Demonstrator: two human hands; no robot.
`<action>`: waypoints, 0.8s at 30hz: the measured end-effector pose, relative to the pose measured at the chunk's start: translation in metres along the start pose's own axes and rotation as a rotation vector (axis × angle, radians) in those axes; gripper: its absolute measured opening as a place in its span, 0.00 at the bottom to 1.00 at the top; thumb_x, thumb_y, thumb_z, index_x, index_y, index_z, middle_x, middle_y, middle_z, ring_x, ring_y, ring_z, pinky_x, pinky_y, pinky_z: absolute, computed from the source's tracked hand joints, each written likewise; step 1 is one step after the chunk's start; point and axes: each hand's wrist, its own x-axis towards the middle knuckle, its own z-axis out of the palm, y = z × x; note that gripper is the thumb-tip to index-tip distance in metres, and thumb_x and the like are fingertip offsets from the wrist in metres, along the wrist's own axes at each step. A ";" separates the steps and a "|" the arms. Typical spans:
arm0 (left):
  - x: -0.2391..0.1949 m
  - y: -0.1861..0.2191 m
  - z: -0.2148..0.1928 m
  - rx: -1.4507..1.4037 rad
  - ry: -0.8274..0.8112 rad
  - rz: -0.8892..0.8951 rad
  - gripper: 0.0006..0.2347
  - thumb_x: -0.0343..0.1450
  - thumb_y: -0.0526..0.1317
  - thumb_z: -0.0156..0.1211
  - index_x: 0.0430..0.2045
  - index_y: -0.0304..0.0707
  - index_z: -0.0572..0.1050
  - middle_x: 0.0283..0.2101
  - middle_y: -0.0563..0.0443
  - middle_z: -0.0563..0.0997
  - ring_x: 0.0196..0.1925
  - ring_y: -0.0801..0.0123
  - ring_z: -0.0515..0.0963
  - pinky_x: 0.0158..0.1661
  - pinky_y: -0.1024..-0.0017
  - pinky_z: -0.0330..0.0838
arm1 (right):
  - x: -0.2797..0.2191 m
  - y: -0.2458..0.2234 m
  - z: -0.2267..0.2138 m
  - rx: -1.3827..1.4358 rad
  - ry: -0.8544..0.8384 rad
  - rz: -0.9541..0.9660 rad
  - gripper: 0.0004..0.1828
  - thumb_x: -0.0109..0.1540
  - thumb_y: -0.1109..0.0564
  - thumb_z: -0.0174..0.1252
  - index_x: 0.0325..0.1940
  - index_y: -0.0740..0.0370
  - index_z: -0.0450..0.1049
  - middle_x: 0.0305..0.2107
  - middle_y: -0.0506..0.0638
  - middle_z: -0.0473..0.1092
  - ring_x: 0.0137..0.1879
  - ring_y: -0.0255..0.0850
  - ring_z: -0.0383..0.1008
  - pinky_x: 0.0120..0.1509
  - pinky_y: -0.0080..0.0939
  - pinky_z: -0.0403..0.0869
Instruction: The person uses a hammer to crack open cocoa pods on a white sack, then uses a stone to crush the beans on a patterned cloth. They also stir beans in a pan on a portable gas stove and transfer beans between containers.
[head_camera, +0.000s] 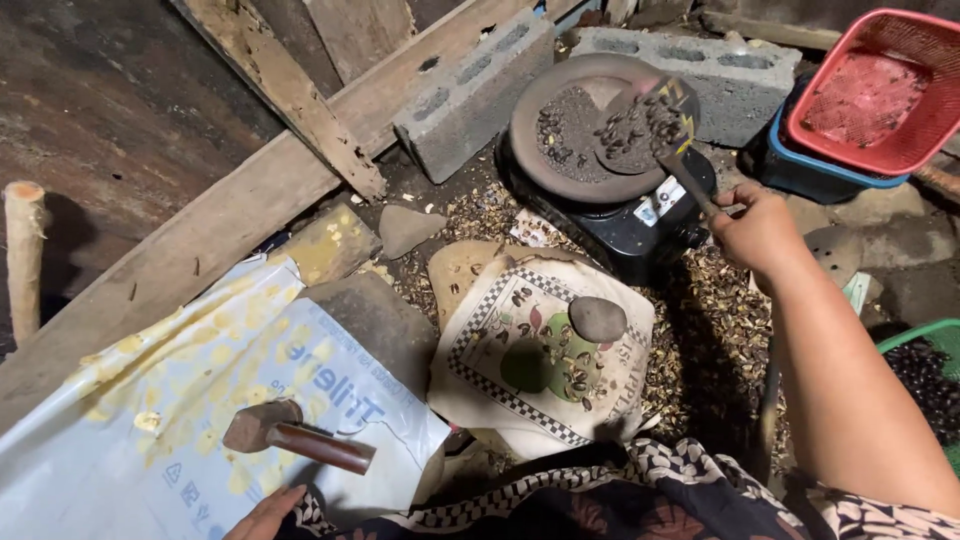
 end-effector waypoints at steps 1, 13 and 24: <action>-0.013 0.016 0.004 0.003 -0.001 0.003 0.26 0.78 0.58 0.34 0.75 0.68 0.48 0.80 0.73 0.38 0.82 0.83 0.32 0.80 0.68 0.32 | -0.004 -0.004 -0.005 -0.001 0.005 0.002 0.09 0.64 0.55 0.59 0.48 0.52 0.74 0.21 0.52 0.70 0.22 0.43 0.65 0.27 0.46 0.64; -0.034 0.015 0.010 0.335 0.098 0.058 0.39 0.73 0.57 0.69 0.75 0.72 0.45 0.80 0.72 0.37 0.83 0.83 0.35 0.81 0.68 0.34 | -0.019 -0.050 -0.004 0.332 -0.259 0.156 0.06 0.66 0.62 0.59 0.47 0.58 0.73 0.19 0.55 0.64 0.19 0.41 0.64 0.19 0.41 0.63; 0.030 -0.019 -0.009 0.387 0.003 0.082 0.38 0.75 0.62 0.60 0.76 0.70 0.41 0.80 0.68 0.31 0.83 0.75 0.31 0.80 0.61 0.35 | -0.016 -0.055 0.012 0.508 -0.385 0.166 0.03 0.68 0.59 0.55 0.46 0.54 0.71 0.21 0.48 0.66 0.13 0.34 0.54 0.08 0.33 0.40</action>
